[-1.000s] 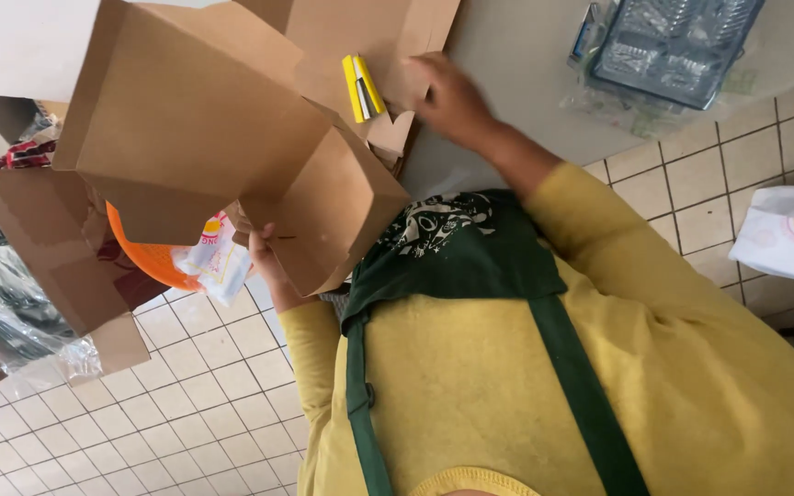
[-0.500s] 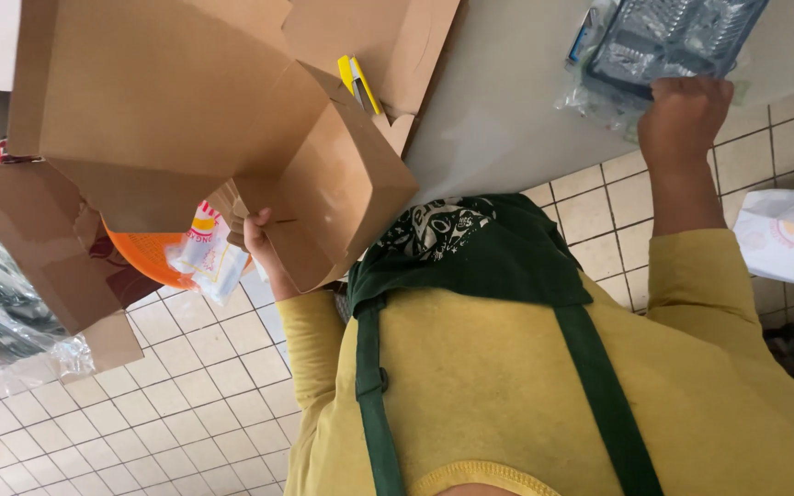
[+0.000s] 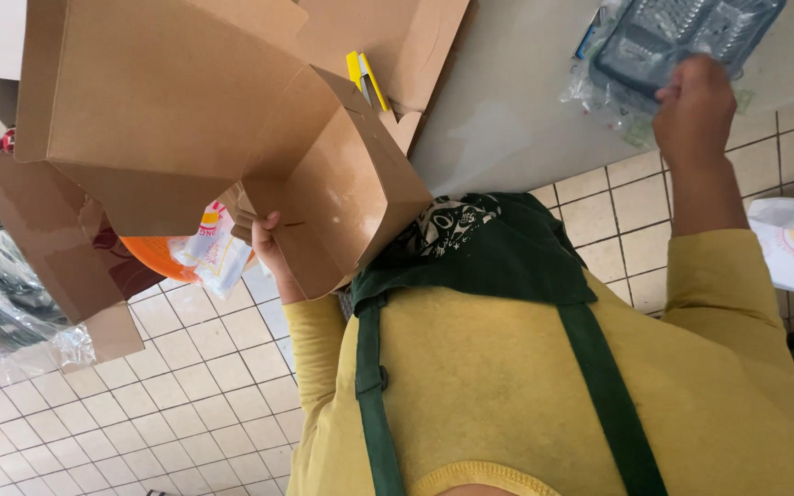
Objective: The person repeatedly folds flat cardboard sheets into small boxes and secures the seams with a yellow tape dispenser. They place each finished box aside on the table. The process is repeated multiple times throughout the clip.
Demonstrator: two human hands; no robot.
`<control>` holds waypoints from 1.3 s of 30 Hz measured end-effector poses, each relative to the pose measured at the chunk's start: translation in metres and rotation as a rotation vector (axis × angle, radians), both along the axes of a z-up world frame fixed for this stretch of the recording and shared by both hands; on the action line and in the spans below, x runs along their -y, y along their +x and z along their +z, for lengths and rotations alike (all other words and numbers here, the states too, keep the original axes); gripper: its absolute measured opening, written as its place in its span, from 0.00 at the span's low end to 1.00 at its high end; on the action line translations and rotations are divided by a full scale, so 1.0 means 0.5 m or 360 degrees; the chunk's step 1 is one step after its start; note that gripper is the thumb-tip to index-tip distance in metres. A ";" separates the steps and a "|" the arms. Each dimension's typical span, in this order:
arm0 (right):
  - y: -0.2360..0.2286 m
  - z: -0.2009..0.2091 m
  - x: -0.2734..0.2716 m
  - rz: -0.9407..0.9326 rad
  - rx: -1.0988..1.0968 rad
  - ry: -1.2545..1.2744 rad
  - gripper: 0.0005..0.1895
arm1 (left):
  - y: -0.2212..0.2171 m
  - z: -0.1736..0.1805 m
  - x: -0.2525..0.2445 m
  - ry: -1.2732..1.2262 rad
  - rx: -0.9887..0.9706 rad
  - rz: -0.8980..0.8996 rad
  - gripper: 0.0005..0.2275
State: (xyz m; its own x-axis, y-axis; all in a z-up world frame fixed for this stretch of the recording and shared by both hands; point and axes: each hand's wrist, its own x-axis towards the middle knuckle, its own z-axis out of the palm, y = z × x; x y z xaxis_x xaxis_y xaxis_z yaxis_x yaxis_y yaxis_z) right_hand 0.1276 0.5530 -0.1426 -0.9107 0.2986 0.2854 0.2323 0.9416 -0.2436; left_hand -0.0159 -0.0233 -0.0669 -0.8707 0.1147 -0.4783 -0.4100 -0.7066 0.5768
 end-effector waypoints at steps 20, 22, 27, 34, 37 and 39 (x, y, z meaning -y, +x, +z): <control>-0.169 0.445 0.385 0.0735 -0.0528 -0.0842 0.05 | -0.015 -0.071 -0.143 -0.0423 -0.0633 0.0105 0.34; -0.222 0.437 0.486 0.0980 -0.0444 -0.0668 0.04 | -0.007 -0.078 -0.171 -0.0587 -0.0683 0.0027 0.30; -0.301 0.301 0.618 0.1156 0.0058 -0.0273 0.07 | 0.005 -0.015 -0.204 -0.0159 -0.0682 0.0173 0.39; -0.290 0.328 0.604 0.1575 0.0286 -0.0868 0.17 | -0.002 -0.003 -0.148 -0.0013 -0.0567 0.0127 0.40; -0.283 0.412 0.505 0.1376 -0.0500 -0.0767 0.12 | -0.024 -0.023 -0.127 -0.0057 -0.0521 0.0074 0.42; -0.298 0.437 0.416 0.1230 -0.1561 -0.0397 0.29 | -0.035 -0.076 -0.112 -0.0281 -0.0767 -0.0048 0.40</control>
